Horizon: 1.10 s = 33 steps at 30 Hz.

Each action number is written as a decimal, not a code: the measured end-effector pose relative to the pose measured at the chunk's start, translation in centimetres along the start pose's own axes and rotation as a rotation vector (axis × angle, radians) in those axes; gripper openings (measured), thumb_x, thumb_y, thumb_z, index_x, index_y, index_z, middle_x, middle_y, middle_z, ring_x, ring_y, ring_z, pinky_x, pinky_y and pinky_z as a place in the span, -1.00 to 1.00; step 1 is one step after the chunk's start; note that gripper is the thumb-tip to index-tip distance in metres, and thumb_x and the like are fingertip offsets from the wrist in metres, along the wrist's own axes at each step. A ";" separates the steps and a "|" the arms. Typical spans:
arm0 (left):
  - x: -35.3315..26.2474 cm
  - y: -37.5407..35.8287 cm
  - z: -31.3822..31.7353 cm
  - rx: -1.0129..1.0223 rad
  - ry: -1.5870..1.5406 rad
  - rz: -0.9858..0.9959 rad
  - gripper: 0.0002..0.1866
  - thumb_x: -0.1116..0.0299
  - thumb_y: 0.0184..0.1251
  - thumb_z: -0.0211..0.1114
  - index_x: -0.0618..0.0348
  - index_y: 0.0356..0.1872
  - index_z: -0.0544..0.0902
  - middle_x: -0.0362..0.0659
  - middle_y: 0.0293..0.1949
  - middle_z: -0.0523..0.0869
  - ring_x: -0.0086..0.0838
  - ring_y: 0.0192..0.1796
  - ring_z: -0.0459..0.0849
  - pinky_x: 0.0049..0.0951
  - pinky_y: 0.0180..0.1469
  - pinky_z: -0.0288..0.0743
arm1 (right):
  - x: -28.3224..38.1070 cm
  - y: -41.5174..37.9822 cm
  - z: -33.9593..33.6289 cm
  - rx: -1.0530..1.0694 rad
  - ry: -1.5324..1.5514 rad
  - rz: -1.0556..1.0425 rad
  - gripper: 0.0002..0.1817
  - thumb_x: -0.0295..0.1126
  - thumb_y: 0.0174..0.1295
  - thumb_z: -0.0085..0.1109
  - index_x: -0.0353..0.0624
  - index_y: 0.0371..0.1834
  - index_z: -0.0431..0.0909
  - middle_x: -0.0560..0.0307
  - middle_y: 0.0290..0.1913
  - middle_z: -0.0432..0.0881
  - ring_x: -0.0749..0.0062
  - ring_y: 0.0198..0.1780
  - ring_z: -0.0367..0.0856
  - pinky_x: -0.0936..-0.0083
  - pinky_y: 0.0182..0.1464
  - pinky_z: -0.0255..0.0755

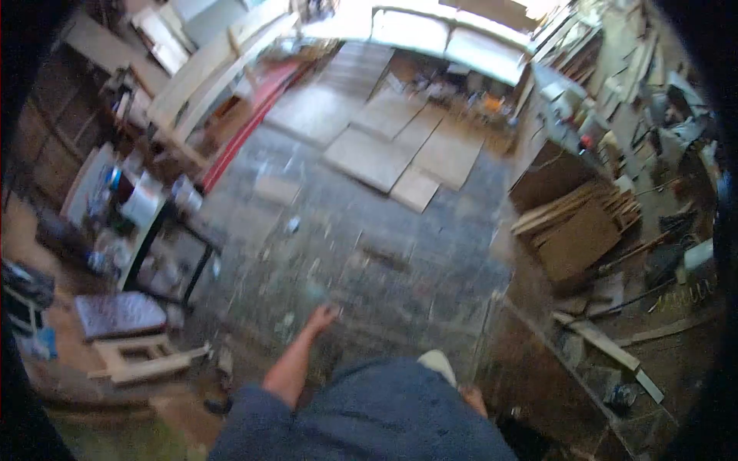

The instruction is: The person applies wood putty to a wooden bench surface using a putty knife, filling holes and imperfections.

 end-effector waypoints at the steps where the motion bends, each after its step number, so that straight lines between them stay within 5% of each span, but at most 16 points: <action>1: 3.5 2.0 0.7 0.013 0.063 -0.238 -0.32 -0.15 0.18 0.19 0.25 0.12 0.49 0.06 0.04 0.59 -0.17 0.06 0.57 -0.23 0.10 0.40 | -6.7 0.8 2.6 -0.050 -0.205 0.157 -0.58 -0.05 0.22 0.16 -0.28 -0.31 0.60 -0.07 -0.25 0.68 0.08 -0.21 0.62 0.19 -0.21 0.45; 3: 0.1 -0.2 -0.6 0.088 0.069 -0.368 -0.37 -0.12 0.19 0.20 0.27 0.06 0.52 0.03 -0.04 0.64 -0.22 0.01 0.60 -0.23 0.05 0.43 | -7.2 4.9 1.8 0.092 0.109 0.257 -0.58 -0.08 0.29 0.05 -0.29 -0.27 0.61 -0.18 -0.13 0.64 0.08 -0.22 0.61 0.23 -0.17 0.49; 5: 3.2 1.2 0.4 0.079 0.087 -0.412 -0.47 -0.08 0.24 0.19 0.24 -0.07 0.59 -0.08 -0.31 0.70 -0.34 -0.31 0.64 -0.25 -0.18 0.47 | -13.1 8.7 3.8 0.119 0.491 0.510 -0.65 -0.16 0.27 0.12 -0.29 -0.23 0.60 -0.15 -0.20 0.64 0.11 -0.33 0.60 0.25 -0.30 0.48; 9: 9.4 4.4 1.7 0.124 0.168 -0.582 -0.48 -0.10 0.24 0.20 0.20 -0.09 0.63 -0.14 -0.27 0.72 -0.32 -0.36 0.64 -0.18 -0.21 0.49 | -17.7 15.1 0.4 0.199 1.080 0.874 -0.73 -0.28 0.23 0.21 -0.28 -0.18 0.58 -0.10 -0.32 0.63 0.16 -0.49 0.58 0.28 -0.49 0.48; 11: 14.4 8.2 1.9 0.117 0.035 -0.711 -0.52 -0.07 0.24 0.22 0.20 -0.14 0.64 -0.12 -0.33 0.71 -0.32 -0.36 0.65 -0.19 -0.20 0.50 | 1.6 20.9 -9.8 0.217 0.454 0.907 -0.69 -0.26 0.20 0.25 -0.25 -0.10 0.61 -0.01 -0.23 0.65 0.33 -0.32 0.60 0.40 -0.24 0.52; 14: 12.1 14.8 -0.6 0.028 -0.334 -0.735 -0.57 0.00 0.24 0.24 0.21 -0.16 0.63 -0.12 -0.35 0.70 -0.35 -0.35 0.65 -0.22 -0.24 0.52 | -0.4 35.0 -10.0 0.201 0.661 0.755 -0.62 -0.21 0.17 0.28 -0.20 -0.02 0.59 0.00 -0.27 0.66 0.26 -0.32 0.63 0.33 -0.26 0.53; 16: 10.3 17.6 -2.2 -0.050 -0.688 -0.773 -0.62 0.07 0.25 0.26 0.22 -0.19 0.62 -0.12 -0.37 0.68 -0.38 -0.35 0.65 -0.24 -0.27 0.53 | 8.1 43.2 -15.1 0.263 0.350 0.677 -0.57 -0.24 0.19 0.26 -0.26 0.06 0.53 -0.02 -0.20 0.65 0.20 -0.24 0.64 0.25 -0.24 0.54; 17: 8.1 19.4 -1.4 -0.055 -0.688 -0.762 -0.62 0.07 0.25 0.26 0.22 -0.19 0.62 -0.12 -0.37 0.68 -0.38 -0.35 0.65 -0.24 -0.27 0.53 | 10.3 48.6 -16.5 0.256 0.193 0.503 -0.56 -0.25 0.20 0.25 -0.29 0.06 0.51 -0.04 -0.18 0.65 0.18 -0.20 0.64 0.19 -0.23 0.53; 18: 5.0 22.2 -3.5 -0.165 -0.469 -0.668 -0.65 0.11 0.27 0.25 0.22 -0.17 0.62 -0.13 -0.35 0.68 -0.39 -0.34 0.65 -0.24 -0.26 0.54 | 2.9 58.1 -12.9 0.108 0.301 0.337 -0.62 -0.26 0.20 0.24 -0.27 0.01 0.55 -0.02 -0.22 0.66 0.23 -0.23 0.63 0.21 -0.26 0.51; 19: -1.6 24.1 -6.7 -0.266 -0.252 -0.573 -0.68 0.15 0.28 0.25 0.22 -0.15 0.62 -0.13 -0.34 0.68 -0.40 -0.33 0.65 -0.24 -0.25 0.54 | 11.7 59.8 -17.6 0.227 -0.064 0.310 -0.56 -0.12 0.15 0.25 -0.22 -0.02 0.58 -0.01 -0.27 0.68 0.26 -0.30 0.64 0.23 -0.24 0.48; 21: -10.1 26.8 -8.2 -0.290 -0.370 -0.573 -0.70 0.18 0.29 0.24 0.22 -0.15 0.62 -0.13 -0.33 0.68 -0.40 -0.32 0.66 -0.24 -0.23 0.54 | 14.2 69.2 -18.6 0.183 0.042 0.198 -0.54 -0.12 0.14 0.25 -0.21 0.00 0.57 0.00 -0.26 0.68 0.27 -0.28 0.64 0.30 -0.21 0.48; 23: -11.5 31.3 -9.1 -0.325 -0.491 -0.557 -0.72 0.20 0.30 0.23 0.22 -0.15 0.62 -0.14 -0.33 0.68 -0.40 -0.32 0.66 -0.25 -0.21 0.54 | 25.7 73.7 -23.3 0.222 0.024 0.180 -0.54 -0.10 0.14 0.24 -0.21 -0.02 0.58 -0.01 -0.24 0.68 0.28 -0.26 0.65 0.33 -0.21 0.49; 28: -9.5 41.1 -11.8 -0.062 -0.283 -0.726 -0.70 0.19 0.30 0.23 0.18 -0.10 0.61 -0.12 -0.34 0.65 -0.38 -0.34 0.62 -0.27 -0.28 0.53 | 44.2 78.1 -28.7 0.058 0.062 0.112 -0.61 -0.14 0.20 0.18 -0.20 -0.04 0.60 -0.01 -0.19 0.69 0.25 -0.14 0.66 0.29 -0.09 0.49; 29: -7.3 43.1 -14.4 -0.065 -0.275 -0.724 -0.70 0.19 0.30 0.23 0.18 -0.10 0.61 -0.12 -0.34 0.65 -0.38 -0.34 0.62 -0.27 -0.28 0.53 | 43.2 81.1 -26.9 0.088 0.003 0.097 -0.59 -0.15 0.22 0.17 -0.21 0.00 0.57 -0.01 -0.13 0.67 0.23 -0.12 0.65 0.28 -0.07 0.48; 31: -3.5 46.3 -16.9 0.909 -1.124 -0.658 -0.73 0.20 0.31 0.21 0.17 -0.13 0.61 -0.14 -0.41 0.63 -0.37 -0.41 0.60 -0.31 -0.40 0.48 | 36.3 87.1 -21.3 0.066 -0.003 0.113 -0.56 -0.16 0.22 0.18 -0.22 0.07 0.53 0.00 -0.17 0.65 0.30 -0.21 0.60 0.33 -0.16 0.47; 33: -0.7 51.0 -20.8 0.744 -0.918 -0.654 -0.72 0.19 0.30 0.22 0.17 -0.12 0.61 -0.15 -0.39 0.64 -0.39 -0.39 0.61 -0.32 -0.38 0.49 | 33.0 89.6 -18.3 0.195 -0.001 0.309 -0.46 -0.21 0.21 0.20 -0.23 0.21 0.39 -0.01 -0.21 0.65 0.36 -0.28 0.59 0.41 -0.26 0.47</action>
Point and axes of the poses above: each hand's wrist, its own y-axis towards the middle knuckle, its own z-axis out of the palm, x = y × z, the point moved 5 cm from there along y, towards the middle knuckle
